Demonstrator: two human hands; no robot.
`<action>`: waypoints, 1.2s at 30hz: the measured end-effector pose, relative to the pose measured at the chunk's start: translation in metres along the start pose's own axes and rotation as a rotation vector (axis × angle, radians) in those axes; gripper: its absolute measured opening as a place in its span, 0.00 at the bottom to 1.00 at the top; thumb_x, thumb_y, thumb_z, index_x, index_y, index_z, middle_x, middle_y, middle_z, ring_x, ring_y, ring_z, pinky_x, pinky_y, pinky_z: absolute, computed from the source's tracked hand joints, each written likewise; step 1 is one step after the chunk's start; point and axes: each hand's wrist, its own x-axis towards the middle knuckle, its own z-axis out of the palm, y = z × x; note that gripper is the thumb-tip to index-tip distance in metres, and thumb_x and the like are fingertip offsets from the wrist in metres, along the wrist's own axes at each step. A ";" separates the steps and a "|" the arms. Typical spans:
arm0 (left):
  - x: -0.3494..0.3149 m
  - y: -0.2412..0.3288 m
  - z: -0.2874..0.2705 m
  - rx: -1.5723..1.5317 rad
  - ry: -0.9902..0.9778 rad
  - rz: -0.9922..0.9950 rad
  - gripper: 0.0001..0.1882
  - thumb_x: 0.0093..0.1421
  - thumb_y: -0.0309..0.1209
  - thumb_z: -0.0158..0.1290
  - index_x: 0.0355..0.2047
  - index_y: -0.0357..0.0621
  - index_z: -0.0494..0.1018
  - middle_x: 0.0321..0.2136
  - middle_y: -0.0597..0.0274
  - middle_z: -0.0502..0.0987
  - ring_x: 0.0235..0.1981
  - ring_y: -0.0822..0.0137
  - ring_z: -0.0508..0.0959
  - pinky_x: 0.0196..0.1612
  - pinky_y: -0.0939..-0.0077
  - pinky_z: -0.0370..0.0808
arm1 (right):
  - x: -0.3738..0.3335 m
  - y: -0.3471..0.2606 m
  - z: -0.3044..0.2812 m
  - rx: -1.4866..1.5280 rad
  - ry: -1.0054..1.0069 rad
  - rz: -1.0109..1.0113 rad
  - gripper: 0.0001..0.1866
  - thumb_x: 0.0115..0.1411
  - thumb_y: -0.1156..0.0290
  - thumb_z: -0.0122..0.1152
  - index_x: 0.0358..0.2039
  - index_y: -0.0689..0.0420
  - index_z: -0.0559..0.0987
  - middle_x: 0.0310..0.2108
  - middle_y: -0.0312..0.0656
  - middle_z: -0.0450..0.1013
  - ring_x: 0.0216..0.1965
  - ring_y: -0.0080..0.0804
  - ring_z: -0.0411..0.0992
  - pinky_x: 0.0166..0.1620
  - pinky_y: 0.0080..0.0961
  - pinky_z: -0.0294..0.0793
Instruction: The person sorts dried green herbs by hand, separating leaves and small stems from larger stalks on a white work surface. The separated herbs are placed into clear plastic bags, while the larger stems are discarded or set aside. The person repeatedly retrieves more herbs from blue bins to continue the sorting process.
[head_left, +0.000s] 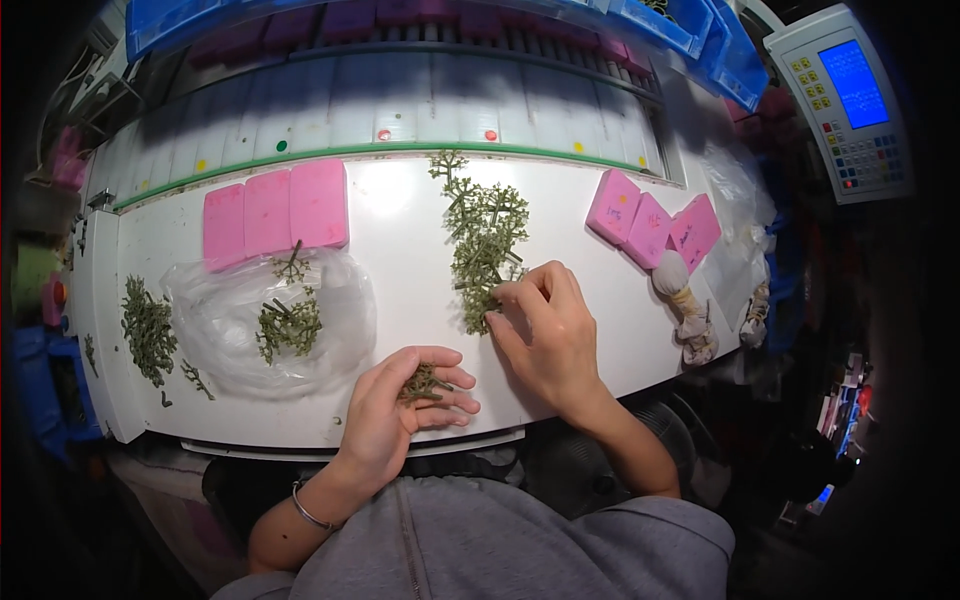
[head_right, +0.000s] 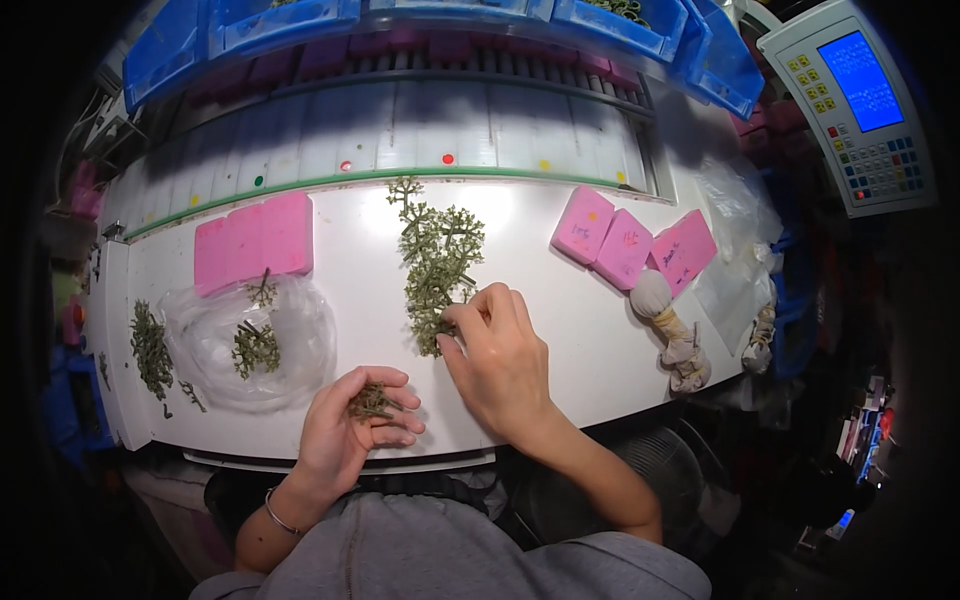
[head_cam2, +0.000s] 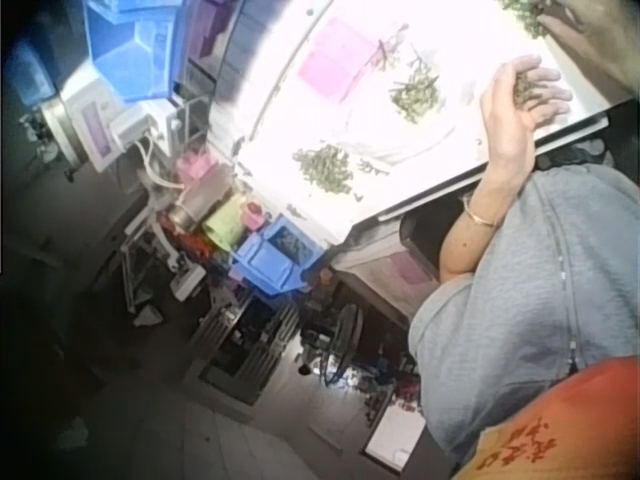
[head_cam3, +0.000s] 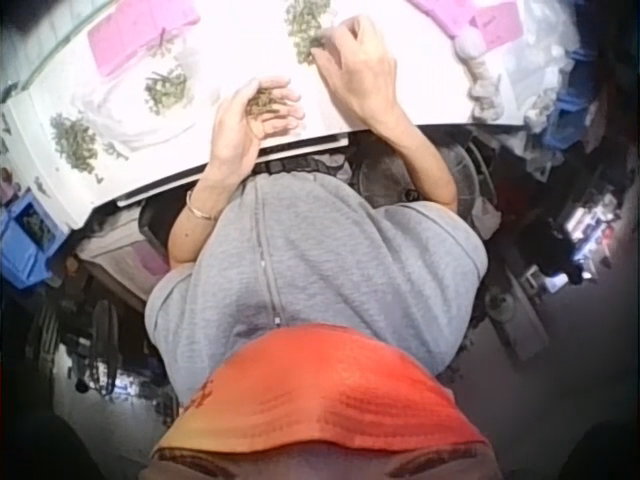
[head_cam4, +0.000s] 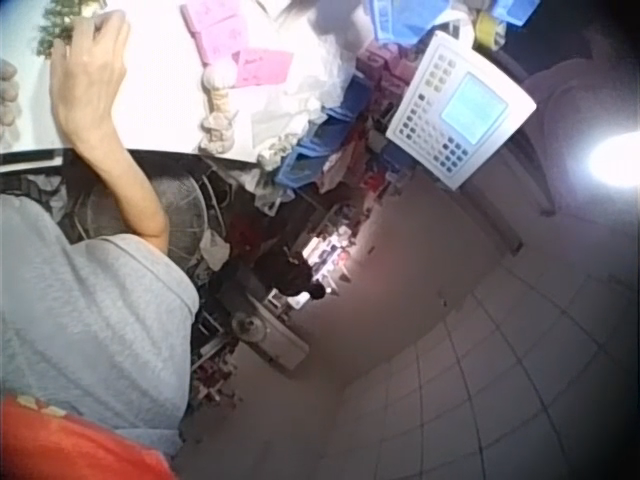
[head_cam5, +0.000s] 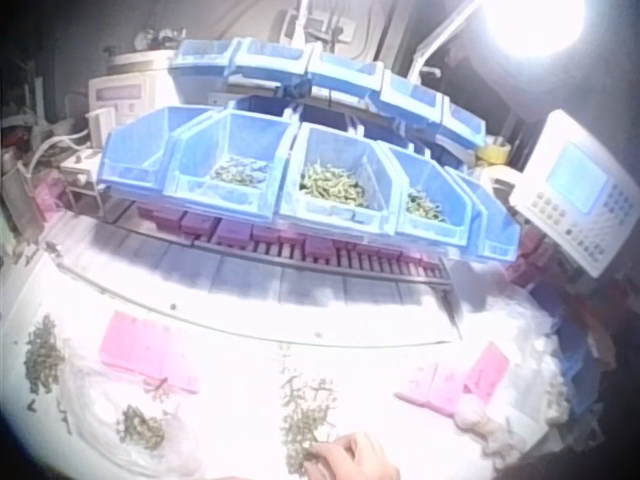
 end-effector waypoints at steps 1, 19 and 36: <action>0.000 -0.001 0.001 -0.002 0.007 0.004 0.21 0.65 0.38 0.31 0.41 0.29 0.66 0.31 0.49 0.75 0.30 0.59 0.79 0.32 0.72 0.78 | 0.001 0.000 0.000 0.007 -0.003 -0.006 0.08 0.44 0.78 0.62 0.27 0.58 0.73 0.28 0.39 0.63 0.32 0.35 0.66 0.27 0.30 0.67; 0.000 0.000 0.000 0.009 -0.028 0.014 0.21 0.65 0.38 0.32 0.41 0.29 0.66 0.32 0.49 0.74 0.32 0.60 0.78 0.35 0.72 0.77 | -0.002 0.001 0.005 0.111 -0.036 0.029 0.07 0.45 0.79 0.61 0.27 0.58 0.74 0.27 0.40 0.64 0.29 0.35 0.67 0.28 0.27 0.68; 0.002 -0.002 0.000 -0.022 -0.022 0.012 0.22 0.65 0.39 0.32 0.41 0.28 0.66 0.32 0.49 0.74 0.31 0.60 0.78 0.35 0.73 0.77 | -0.012 -0.018 -0.026 1.014 -0.229 0.544 0.05 0.54 0.76 0.58 0.31 0.65 0.75 0.26 0.32 0.69 0.27 0.12 0.64 0.28 0.10 0.64</action>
